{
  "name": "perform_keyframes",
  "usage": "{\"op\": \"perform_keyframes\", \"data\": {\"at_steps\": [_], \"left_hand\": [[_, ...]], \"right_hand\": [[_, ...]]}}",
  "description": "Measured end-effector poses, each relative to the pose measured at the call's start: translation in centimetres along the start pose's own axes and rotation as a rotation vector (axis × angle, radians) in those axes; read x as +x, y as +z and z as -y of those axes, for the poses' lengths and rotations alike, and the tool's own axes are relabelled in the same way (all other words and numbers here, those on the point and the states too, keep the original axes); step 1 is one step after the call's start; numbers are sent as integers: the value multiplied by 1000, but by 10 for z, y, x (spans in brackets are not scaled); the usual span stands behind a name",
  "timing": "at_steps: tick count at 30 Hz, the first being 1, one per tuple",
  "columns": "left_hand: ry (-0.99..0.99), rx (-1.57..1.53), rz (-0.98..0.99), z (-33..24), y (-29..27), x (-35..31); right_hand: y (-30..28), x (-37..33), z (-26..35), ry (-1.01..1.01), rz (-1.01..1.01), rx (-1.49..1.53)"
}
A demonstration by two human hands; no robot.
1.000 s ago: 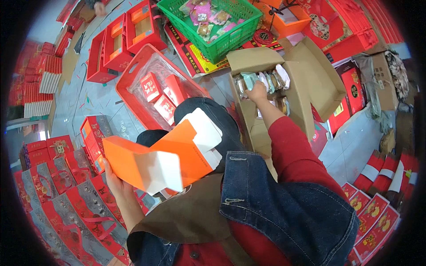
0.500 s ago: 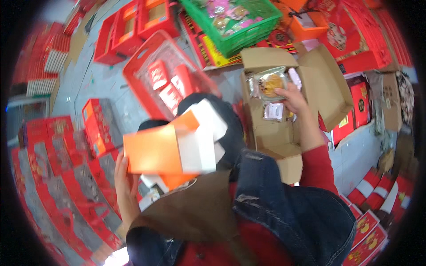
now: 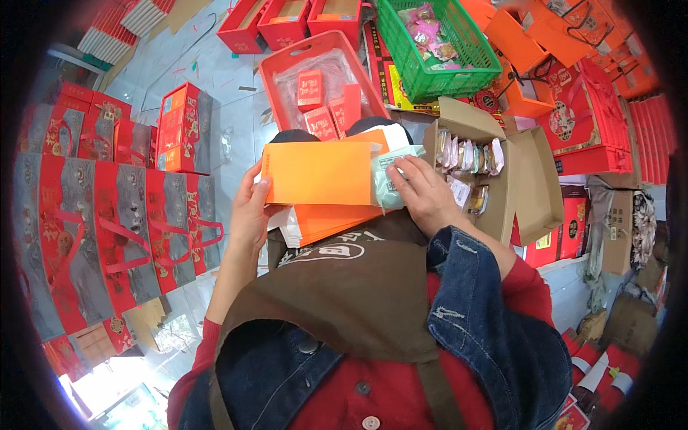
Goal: The person assembles red and orange cardboard boxes by folding flaps and tucking them into slots. They handle multiple flat-packed boxes, fold them into shape, and place finished units into a red plastic basket.
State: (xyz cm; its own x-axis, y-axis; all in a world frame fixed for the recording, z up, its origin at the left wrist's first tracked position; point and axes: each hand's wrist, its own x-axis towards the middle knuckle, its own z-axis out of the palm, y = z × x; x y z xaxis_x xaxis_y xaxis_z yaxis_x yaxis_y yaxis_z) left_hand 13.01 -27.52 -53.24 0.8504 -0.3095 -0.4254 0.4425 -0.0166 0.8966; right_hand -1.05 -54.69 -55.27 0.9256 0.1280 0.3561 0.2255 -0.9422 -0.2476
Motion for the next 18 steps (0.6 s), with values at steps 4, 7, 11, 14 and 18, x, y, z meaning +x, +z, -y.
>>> {"op": "perform_keyframes", "data": {"at_steps": [4,7,11,14,18], "left_hand": [[33,-23,78,11,-18,-10],[22,-20,93,13,-25,-8],[32,50,128,28,-19,2],[3,-9,158,3,-19,-9],[-62,-96,65,-3,-14,-15]], "right_hand": [[-6,14,20,135,54,124],[-1,18,24,84,12,485],[16,-15,1,692,-1,653],[21,15,15,729,74,1187],[25,36,32,594,-88,1480]]}}
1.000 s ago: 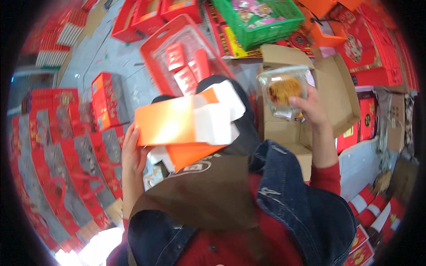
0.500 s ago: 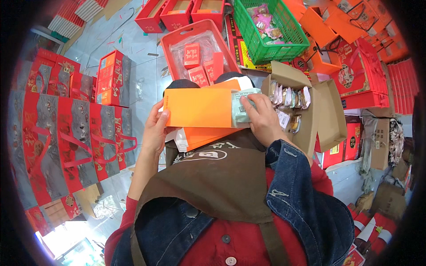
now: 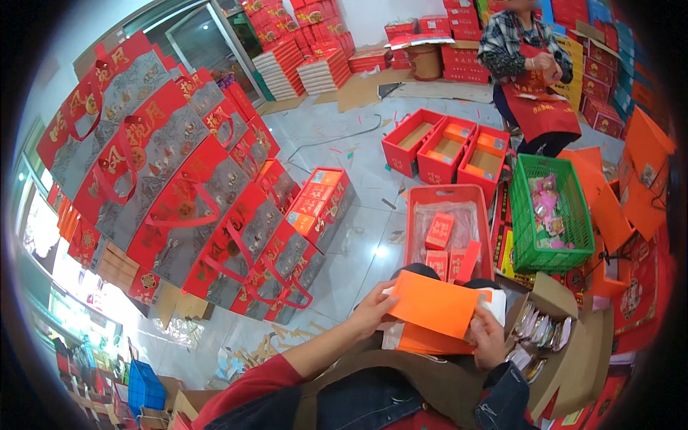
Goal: The person assembles red and orange cardboard boxes by folding flaps and tucking them into slots. They handle multiple flat-packed boxes, fold them into shape, and place finished units into a red plastic basket.
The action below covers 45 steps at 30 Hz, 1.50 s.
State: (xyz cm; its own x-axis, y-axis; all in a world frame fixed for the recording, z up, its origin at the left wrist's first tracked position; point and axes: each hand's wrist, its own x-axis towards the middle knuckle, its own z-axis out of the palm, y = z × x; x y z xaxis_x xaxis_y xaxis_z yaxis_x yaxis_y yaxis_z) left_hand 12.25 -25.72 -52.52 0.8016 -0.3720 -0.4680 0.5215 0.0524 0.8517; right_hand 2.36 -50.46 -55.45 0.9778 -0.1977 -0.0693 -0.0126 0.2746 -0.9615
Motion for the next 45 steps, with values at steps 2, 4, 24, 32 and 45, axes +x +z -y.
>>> {"op": "perform_keyframes", "data": {"at_steps": [2,4,24,32,45], "left_hand": [[105,-283,-32,4,-1,0],[193,-430,21,-1,3,2],[241,79,418,2,69,47],[446,389,348,0,61,64],[558,226,279,0,91,61]], "right_hand": [[-6,6,1,-332,-206,-158],[-13,10,9,-494,-328,-163],[-10,31,12,-295,-69,-195],[-20,48,12,-239,29,-199],[-38,62,59,-137,240,-226]]}}
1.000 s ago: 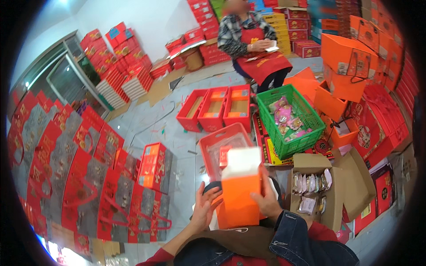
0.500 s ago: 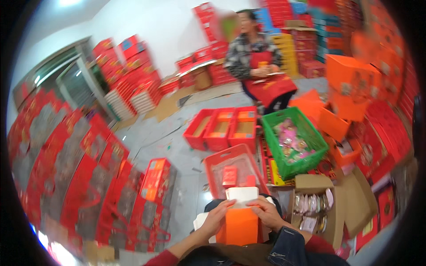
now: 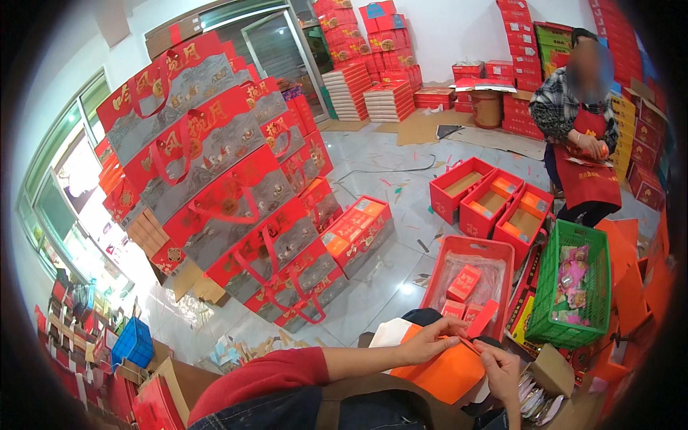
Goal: The person assembles red and orange cardboard boxes by folding flaps and tucking them into slots. They handle multiple flat-packed boxes, fold them into shape, and place finished units into a red plastic basket.
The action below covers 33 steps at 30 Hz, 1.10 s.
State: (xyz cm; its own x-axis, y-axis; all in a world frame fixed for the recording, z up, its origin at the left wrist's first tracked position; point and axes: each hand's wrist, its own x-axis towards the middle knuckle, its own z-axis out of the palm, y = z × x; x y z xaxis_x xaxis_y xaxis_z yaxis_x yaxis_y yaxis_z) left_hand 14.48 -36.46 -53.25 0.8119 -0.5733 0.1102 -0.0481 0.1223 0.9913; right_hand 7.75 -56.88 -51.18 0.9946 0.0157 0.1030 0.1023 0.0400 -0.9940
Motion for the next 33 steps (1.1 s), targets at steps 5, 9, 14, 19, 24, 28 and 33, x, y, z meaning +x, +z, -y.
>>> {"op": "perform_keyframes", "data": {"at_steps": [5,9,14,19,24,28,33], "left_hand": [[56,176,104,2,-3,8],[26,148,89,-4,-3,5],[128,211,41,-9,2,-1],[211,240,25,27,12,13],[156,242,2,16,13,8],[328,236,5,17,7,1],[14,134,76,-16,1,-28]], "right_hand": [[-11,15,21,101,114,-238],[-11,24,13,-47,162,-394],[-11,33,28,26,303,-430],[-17,25,30,-68,423,-566],[10,9,44,91,267,-511],[13,6,11,-188,134,-454],[27,-7,18,-28,26,-447]]}}
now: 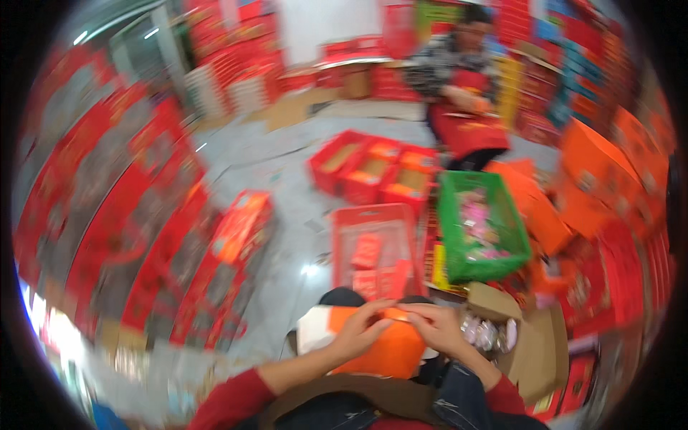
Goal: The person assembles red and orange cardboard boxes by folding flaps and tucking them into slots. They handle multiple flat-packed boxes, fold them into shape, and place finished units into a red plastic basket.
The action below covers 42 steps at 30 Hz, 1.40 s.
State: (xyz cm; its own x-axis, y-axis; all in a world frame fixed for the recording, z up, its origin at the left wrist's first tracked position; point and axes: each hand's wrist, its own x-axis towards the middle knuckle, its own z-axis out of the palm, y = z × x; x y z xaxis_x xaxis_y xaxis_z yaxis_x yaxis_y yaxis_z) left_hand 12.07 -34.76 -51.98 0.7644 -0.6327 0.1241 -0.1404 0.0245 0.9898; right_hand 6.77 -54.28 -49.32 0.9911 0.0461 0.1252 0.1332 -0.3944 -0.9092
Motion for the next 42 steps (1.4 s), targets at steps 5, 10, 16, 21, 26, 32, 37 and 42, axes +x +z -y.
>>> {"op": "perform_keyframes", "data": {"at_steps": [5,10,16,21,26,32,37,42], "left_hand": [[49,-55,9,-10,1,17],[16,-43,27,3,-4,13],[-21,124,18,-16,-7,13],[-70,-40,27,9,-3,9],[13,-127,67,-11,-6,9],[48,-150,96,-4,-11,8],[2,-125,84,1,-14,5],[58,-65,-20,13,-8,1]], "right_hand": [[-18,10,-4,-106,59,11],[-6,3,-10,-160,-43,-39],[-3,6,-12,-157,-35,-37],[-4,-6,0,191,-9,65],[0,-9,-8,23,-222,380],[9,-18,-11,13,-240,281],[14,-22,-17,-56,-288,281],[38,-22,-4,98,-407,556]]}}
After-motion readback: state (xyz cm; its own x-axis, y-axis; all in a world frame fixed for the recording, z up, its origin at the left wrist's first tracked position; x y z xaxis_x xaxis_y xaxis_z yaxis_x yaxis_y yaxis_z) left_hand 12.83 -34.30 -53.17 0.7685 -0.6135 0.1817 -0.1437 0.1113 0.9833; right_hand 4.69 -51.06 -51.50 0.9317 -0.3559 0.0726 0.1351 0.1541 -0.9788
